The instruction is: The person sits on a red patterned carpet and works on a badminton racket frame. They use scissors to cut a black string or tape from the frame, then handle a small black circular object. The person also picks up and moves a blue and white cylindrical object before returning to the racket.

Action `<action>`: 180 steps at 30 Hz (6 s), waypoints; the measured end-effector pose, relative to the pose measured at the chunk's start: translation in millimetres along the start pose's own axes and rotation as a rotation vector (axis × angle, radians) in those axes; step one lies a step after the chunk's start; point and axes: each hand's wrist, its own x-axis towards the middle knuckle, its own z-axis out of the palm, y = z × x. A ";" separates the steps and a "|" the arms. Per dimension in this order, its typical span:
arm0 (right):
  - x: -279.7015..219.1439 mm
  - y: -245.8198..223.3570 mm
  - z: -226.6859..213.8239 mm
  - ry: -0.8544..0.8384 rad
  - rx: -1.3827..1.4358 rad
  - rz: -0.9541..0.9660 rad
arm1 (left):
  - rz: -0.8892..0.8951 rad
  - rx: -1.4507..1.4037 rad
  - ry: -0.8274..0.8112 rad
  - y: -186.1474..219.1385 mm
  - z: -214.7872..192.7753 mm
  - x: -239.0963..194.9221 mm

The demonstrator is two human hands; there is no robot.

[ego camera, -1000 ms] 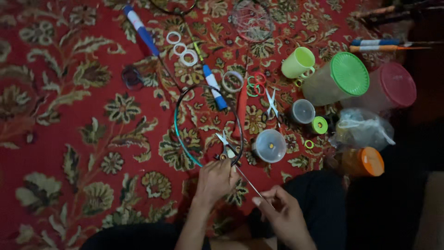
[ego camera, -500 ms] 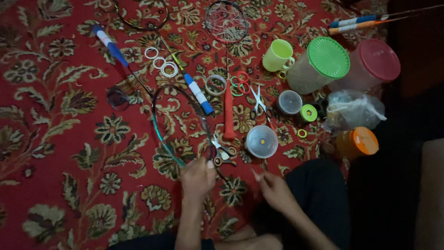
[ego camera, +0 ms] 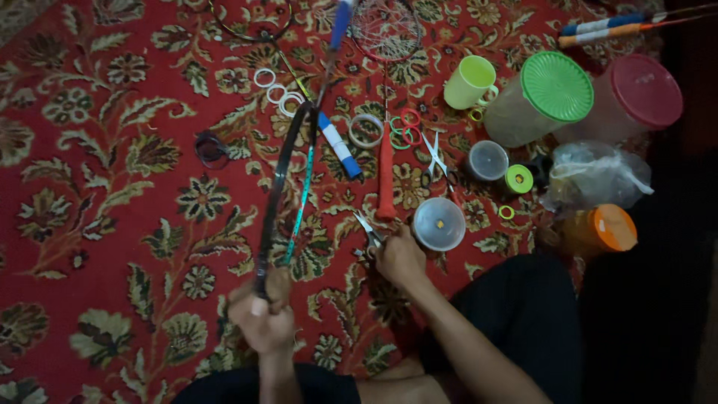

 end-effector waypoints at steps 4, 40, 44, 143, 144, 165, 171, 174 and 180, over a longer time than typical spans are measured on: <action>5.5 8.9 -5.3 0.079 0.006 -0.121 | -0.091 -0.374 -0.112 -24.3 -22.8 6.5; -74.4 -126.6 -78.3 -1.120 1.376 -0.336 | -0.287 -0.499 -0.232 -72.0 -57.3 27.8; -80.0 -133.9 -89.5 -1.128 1.435 -0.289 | -0.307 -0.501 -0.227 -71.6 -60.0 26.2; -156.7 12.5 -91.7 0.313 0.511 -0.024 | 0.107 0.777 -0.605 -144.7 57.3 -82.1; -156.0 14.5 -87.3 0.334 0.518 0.001 | 0.114 0.758 -0.633 -149.4 51.8 -85.2; -187.5 33.8 -119.0 -0.262 0.880 0.268 | -0.130 0.984 -0.601 -167.1 33.8 -116.4; -192.3 67.0 -40.0 0.056 0.967 0.145 | 0.024 1.171 -0.776 -161.4 36.6 -88.2; -182.1 104.5 -55.2 -0.251 1.328 0.062 | -0.029 1.095 -0.642 -148.8 23.2 -58.9; -31.2 231.1 -88.6 0.353 0.593 0.149 | -0.158 0.919 -0.403 -135.0 3.9 -62.2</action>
